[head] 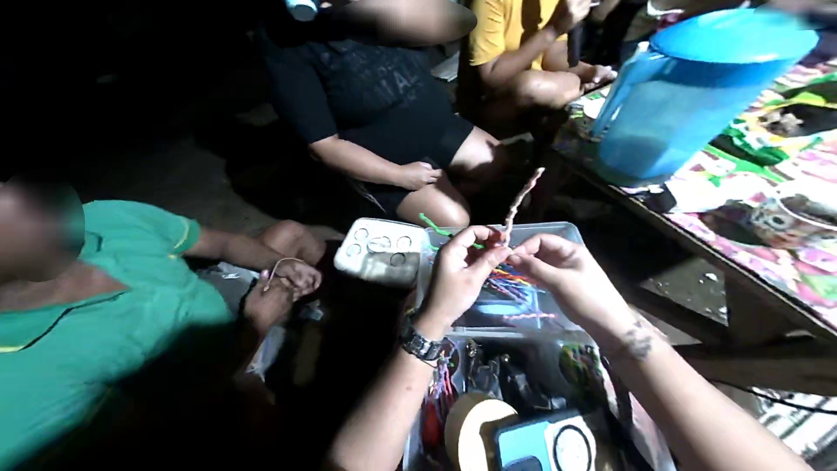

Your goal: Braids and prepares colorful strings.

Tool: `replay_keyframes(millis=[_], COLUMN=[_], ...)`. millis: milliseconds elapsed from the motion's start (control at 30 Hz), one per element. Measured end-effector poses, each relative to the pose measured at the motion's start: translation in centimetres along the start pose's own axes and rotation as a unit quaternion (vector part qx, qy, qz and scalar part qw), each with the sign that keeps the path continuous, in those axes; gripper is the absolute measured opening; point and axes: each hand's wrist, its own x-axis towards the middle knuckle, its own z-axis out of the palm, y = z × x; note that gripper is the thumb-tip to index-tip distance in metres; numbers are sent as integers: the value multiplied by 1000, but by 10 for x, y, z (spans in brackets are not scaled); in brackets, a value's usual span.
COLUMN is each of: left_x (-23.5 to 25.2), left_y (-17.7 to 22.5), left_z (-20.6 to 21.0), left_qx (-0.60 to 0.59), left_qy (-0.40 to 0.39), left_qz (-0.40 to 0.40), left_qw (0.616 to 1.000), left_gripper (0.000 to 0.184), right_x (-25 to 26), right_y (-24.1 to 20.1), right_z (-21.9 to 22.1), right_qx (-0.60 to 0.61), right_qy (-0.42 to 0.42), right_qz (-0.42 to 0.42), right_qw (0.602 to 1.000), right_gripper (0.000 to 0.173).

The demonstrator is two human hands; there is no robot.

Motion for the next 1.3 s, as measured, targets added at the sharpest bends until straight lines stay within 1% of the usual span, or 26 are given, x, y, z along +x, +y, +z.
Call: replay_keyframes(millis=[100,133,200,233,267,333,400,433,467,500,533,600,633,700,733,767,800,900,967,1033,1133,1233,1300], left_x=[0,1,3,4,5,6,7,7,7,7,7,6,6,6,8,10,12,17,22,24,23,18,15], left_y=[-2,-3,-2,-1,-1,-1,0,-1,-1,-2,-3,-6,-8,-13,-14,-15,-16,-20,-23,-25,-23,-14,-9], left_z=[0,2,9,13,17,25,31,34,36,38,40,42,44,46,46,47,48,51,52,49,42,37,31], left_qx=[-5,-11,-31,-37,-38,-29,-18,-17,-17,-19,-22,-34,-38,-57,-69,-82,-93,-102,-105,-105,-114,-175,-195], left_qy=[1,10,31,42,52,62,63,58,52,44,36,23,20,20,24,29,36,59,72,81,64,31,16], left_qz=[0,-2,-5,-7,-11,-20,-34,-32,-24,-15,-7,13,20,26,28,28,24,22,30,16,-26,-66,-73], left_qw=[1000,1000,999,998,998,997,997,998,998,999,999,999,999,998,997,996,995,993,991,991,991,982,978], left_gripper=[7,6,8,9,9,6,6,7,8,8,9,9,10,11,11,12,13,13,11,12,17,9,10], right_x=[2,2,2,2,2,1,-1,-3,-5,-7,-11,-18,-22,-26,-26,-26,-25,-24,-21,-17,-12,-8,-4], right_y=[0,-1,-2,-2,-3,-7,-9,-10,-11,-11,-12,-12,-11,-10,-10,-9,-8,-1,1,2,8,13,16], right_z=[0,0,-1,-2,-3,-5,-8,-9,-12,-14,-18,-26,-29,-34,-36,-37,-39,-40,-38,-35,-30,-22,-16], right_qx=[15,-2,-87,-155,-232,-365,-480,-513,-523,-515,-489,-416,-384,-329,-312,-314,-335,-410,-445,-450,-425,-393,-378], right_qy=[-8,-5,14,32,51,87,120,129,133,130,118,85,76,73,77,84,95,135,167,193,209,204,190], right_qz=[13,4,-59,-106,-153,-235,-305,-323,-328,-319,-296,-220,-184,-129,-120,-123,-134,-172,-202,-222,-213,-211,-226], right_qw=[1000,1000,994,982,959,897,814,785,775,785,812,878,901,933,939,938,928,886,856,843,855,872,877], right_gripper=[6,6,3,4,6,8,8,8,8,9,10,16,18,19,19,19,19,21,17,14,13,14,15])
